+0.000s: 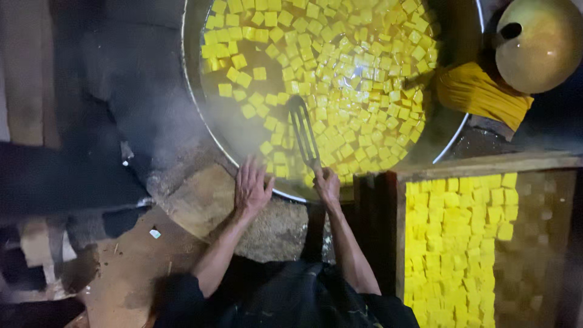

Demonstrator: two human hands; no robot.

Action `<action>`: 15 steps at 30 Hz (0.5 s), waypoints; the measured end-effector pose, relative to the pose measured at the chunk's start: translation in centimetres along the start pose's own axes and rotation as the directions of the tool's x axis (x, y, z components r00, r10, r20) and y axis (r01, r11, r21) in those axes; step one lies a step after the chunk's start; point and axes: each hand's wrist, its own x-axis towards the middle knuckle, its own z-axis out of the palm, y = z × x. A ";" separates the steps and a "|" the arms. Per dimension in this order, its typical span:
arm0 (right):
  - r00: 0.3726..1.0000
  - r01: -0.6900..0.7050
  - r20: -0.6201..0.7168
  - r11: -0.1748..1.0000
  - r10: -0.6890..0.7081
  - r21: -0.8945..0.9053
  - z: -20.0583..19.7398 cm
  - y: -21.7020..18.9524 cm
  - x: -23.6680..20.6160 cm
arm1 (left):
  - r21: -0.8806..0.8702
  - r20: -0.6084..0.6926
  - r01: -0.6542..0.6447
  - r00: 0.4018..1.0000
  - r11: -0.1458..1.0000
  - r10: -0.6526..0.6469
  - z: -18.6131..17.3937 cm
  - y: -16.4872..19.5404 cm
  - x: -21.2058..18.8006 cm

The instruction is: The person stands over a large round vat of hot yellow liquid filled with cubed tofu and uses a slotted skimmer to scoop cubes from the vat. They transfer the scooped cubes into a square bamboo tray beside the vat and arrange them in rows, repeating the scooping and tray-filling cycle.

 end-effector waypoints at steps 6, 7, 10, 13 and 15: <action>0.992 -0.100 0.064 0.978 0.113 -0.183 2.7 -3.5 3.5 | -0.045 0.028 0.046 0.999 0.998 -0.045 0.4 -1.0 0.5; 0.993 -0.080 0.073 0.986 0.091 -0.143 3.7 -4.1 4.5 | -0.046 0.025 0.046 0.999 0.998 -0.044 0.5 -1.3 0.7; 0.991 0.137 0.050 0.939 -0.128 -0.314 6.6 -6.4 9.9 | -0.095 0.078 0.100 0.993 0.990 -0.093 0.6 -1.7 0.9; 0.884 0.419 -0.044 0.833 -0.465 -0.361 7.0 -8.7 14.8 | -0.107 0.131 0.124 0.985 0.986 -0.110 0.8 -2.0 0.9; 0.903 0.385 -0.012 0.823 -0.429 -0.417 5.9 -9.1 17.3 | -0.100 0.092 0.095 0.992 0.990 -0.086 0.8 -2.2 0.8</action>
